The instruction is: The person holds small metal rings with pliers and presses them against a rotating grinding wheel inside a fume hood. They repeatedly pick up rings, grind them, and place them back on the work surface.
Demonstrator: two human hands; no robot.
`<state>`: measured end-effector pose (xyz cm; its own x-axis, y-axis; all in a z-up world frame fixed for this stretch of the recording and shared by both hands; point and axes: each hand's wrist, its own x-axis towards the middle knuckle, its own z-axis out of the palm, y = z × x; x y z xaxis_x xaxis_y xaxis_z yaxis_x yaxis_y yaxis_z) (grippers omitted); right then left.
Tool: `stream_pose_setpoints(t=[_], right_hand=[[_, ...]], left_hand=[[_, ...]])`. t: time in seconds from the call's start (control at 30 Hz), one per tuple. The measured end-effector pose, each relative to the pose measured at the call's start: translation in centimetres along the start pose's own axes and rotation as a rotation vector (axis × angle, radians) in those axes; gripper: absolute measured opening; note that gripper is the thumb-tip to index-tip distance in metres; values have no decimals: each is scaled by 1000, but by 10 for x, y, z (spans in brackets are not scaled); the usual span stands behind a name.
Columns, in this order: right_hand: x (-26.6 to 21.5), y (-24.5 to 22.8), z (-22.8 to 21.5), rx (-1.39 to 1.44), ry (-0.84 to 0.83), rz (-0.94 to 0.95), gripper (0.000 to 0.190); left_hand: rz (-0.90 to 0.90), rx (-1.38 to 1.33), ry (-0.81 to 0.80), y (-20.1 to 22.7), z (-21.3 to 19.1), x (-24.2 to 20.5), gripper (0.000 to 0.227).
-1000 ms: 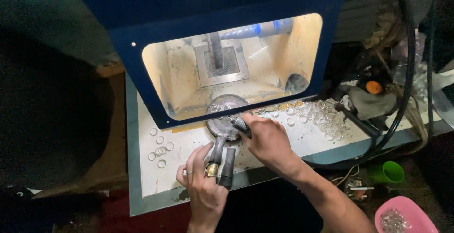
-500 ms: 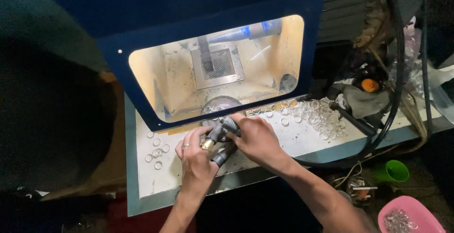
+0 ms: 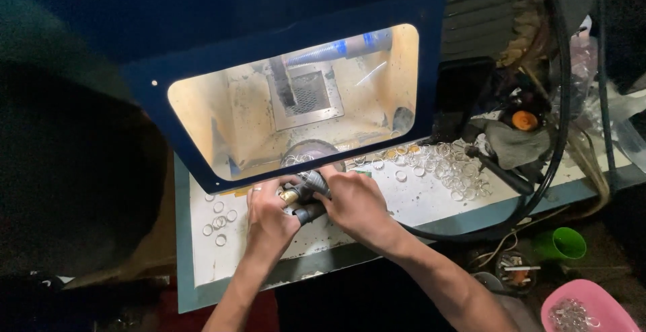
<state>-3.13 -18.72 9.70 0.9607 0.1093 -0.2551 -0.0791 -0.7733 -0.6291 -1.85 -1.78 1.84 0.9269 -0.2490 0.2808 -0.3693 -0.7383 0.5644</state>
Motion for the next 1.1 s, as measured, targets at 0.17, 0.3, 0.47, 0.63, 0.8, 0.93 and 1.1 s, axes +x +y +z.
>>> stream_pose_setpoints(t=[0.17,0.3,0.47,0.63,0.8,0.93,1.1], right_hand=[[-7,-2,-3,-3,-19,-64,26],[-12,1,-2,19,-2,-142,24],[-11,7,5,35,25,-180,31],[-12,12,11,72,40,-197,35],[-12,15,16,24,100,-244,35],[-14,17,17,64,108,-255,35],[-18,17,20,-52,109,-278,43]], left_hand=[[39,64,-28,-39,24,-4,20],[55,81,-43,-30,14,-6,5],[99,85,-45,-32,19,-9,6],[125,85,-31,-26,18,-8,11],[105,79,-28,-20,13,-10,15],[99,72,-30,-19,14,-9,16],[100,49,-37,-9,7,-7,8]])
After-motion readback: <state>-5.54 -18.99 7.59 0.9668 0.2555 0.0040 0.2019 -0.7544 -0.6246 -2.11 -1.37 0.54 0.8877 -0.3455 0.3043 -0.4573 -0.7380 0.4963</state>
